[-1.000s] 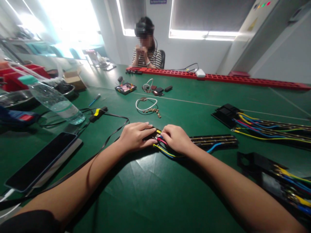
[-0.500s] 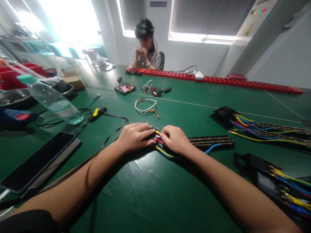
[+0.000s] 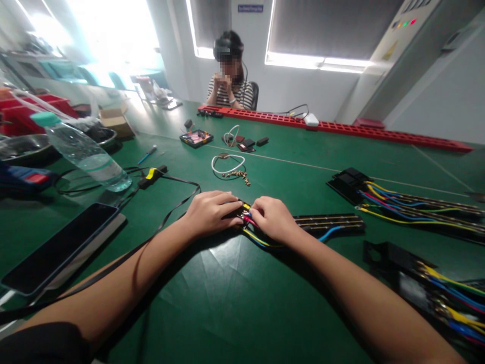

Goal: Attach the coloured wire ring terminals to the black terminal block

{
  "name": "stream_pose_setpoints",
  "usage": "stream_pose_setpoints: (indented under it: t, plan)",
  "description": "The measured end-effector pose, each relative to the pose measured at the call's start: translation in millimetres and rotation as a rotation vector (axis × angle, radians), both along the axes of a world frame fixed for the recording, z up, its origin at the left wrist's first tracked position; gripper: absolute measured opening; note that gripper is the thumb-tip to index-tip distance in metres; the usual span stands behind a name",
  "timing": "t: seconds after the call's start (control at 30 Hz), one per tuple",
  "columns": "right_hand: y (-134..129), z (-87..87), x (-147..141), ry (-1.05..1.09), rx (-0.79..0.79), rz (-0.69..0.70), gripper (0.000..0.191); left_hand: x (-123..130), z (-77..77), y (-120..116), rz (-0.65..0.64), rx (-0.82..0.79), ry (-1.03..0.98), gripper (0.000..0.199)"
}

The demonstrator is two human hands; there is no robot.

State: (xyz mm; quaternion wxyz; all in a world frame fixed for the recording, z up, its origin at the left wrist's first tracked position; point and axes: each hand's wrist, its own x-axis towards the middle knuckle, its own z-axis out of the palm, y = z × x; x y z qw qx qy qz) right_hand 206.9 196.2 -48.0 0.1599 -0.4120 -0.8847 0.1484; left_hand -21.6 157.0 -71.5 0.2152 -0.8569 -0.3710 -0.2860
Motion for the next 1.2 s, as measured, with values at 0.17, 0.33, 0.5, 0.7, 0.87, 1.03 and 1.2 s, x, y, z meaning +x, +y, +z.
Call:
stream_pose_setpoints:
  t: [0.17, 0.33, 0.5, 0.7, 0.87, 1.03, 1.2]
  plan:
    - [-0.3, 0.0, -0.2, -0.036, 0.014, 0.001, 0.022, -3.7, -0.1, 2.9, -0.043, -0.035, -0.014, 0.037]
    - [-0.5, 0.7, 0.3, -0.028, 0.006, 0.005, 0.022, -8.2, 0.3, 6.8, -0.095, -0.07, -0.011, 0.037]
    - [-1.1, 1.4, 0.4, -0.027, 0.004, -0.005, 0.022, -8.7, -2.0, 8.3, -0.099, -0.071, -0.068, 0.035]
    - [-2.0, 1.2, 0.2, -0.023, -0.004, -0.004, 0.022, -7.8, -3.0, 8.1, -0.104, -0.065, -0.099, 0.034]
    - [-3.4, 1.7, -0.1, -0.025, 0.007, -0.015, 0.021, -7.8, -1.4, 6.9, -0.095, -0.076, -0.072, 0.033]
    - [-3.4, 2.7, -0.2, -0.043, 0.002, -0.018, 0.021, -8.4, 0.7, 6.6, -0.097, -0.109, -0.047, 0.034]
    - [-4.9, 5.7, -0.3, -0.101, 0.018, -0.004, 0.023, -7.1, 2.5, 5.7, -0.088, -0.148, -0.037, 0.033]
